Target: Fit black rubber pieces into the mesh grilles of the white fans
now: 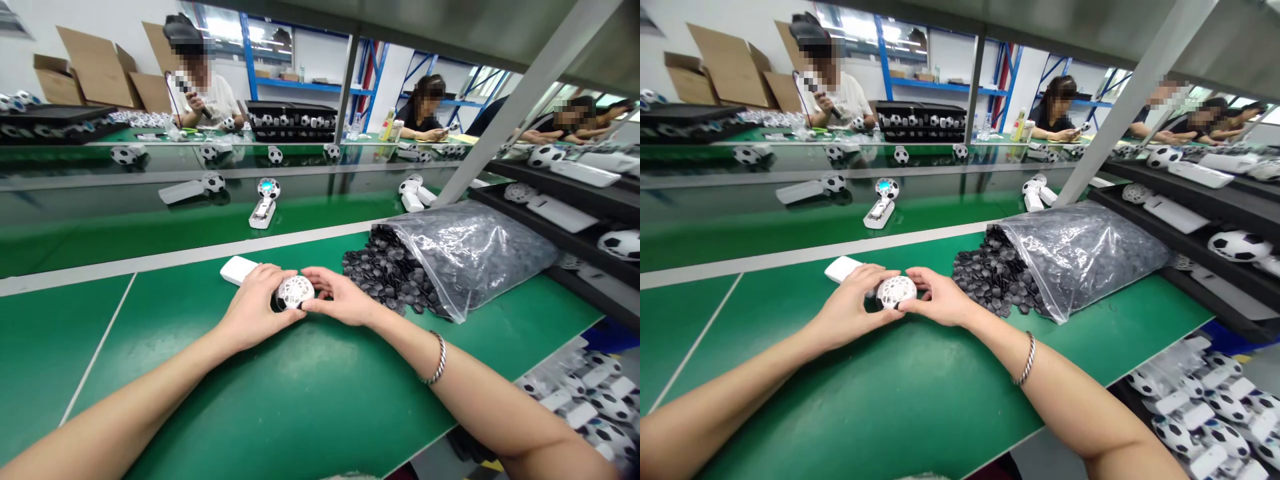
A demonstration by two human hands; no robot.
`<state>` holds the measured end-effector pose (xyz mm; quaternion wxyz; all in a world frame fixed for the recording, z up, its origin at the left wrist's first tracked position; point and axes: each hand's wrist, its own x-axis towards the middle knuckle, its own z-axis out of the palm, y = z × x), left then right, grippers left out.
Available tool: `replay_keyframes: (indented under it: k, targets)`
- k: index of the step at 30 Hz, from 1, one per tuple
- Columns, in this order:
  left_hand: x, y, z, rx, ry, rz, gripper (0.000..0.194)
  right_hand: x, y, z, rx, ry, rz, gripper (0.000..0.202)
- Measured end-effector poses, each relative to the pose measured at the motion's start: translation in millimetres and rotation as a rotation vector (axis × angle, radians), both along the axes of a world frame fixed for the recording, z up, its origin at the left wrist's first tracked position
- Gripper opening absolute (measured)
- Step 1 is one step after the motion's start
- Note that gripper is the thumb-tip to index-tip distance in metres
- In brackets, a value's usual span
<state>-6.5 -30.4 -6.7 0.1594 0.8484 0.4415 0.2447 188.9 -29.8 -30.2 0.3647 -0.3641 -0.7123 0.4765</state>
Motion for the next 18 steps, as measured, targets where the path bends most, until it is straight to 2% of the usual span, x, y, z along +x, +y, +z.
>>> replay_keyframes:
  k: [3,7,14,18]
  targets:
    - [0,-1,0.2,-0.009,-0.012,0.007,0.051,0,-1,2.1,0.083,-0.071,0.042,0.05]
    - [1,-3,-1.4,0.009,-0.054,0.018,0.049,-2,-7,6.9,0.172,-0.179,0.008,0.045]
    - [0,-4,-3.1,0.003,-0.07,-0.006,0.049,-6,-12,6.9,0.228,-0.255,-0.066,0.043]
    - [-2,-2,-3.2,-0.029,-0.027,-0.029,0.057,5,-4,16.3,0.211,-0.231,-0.048,0.028]
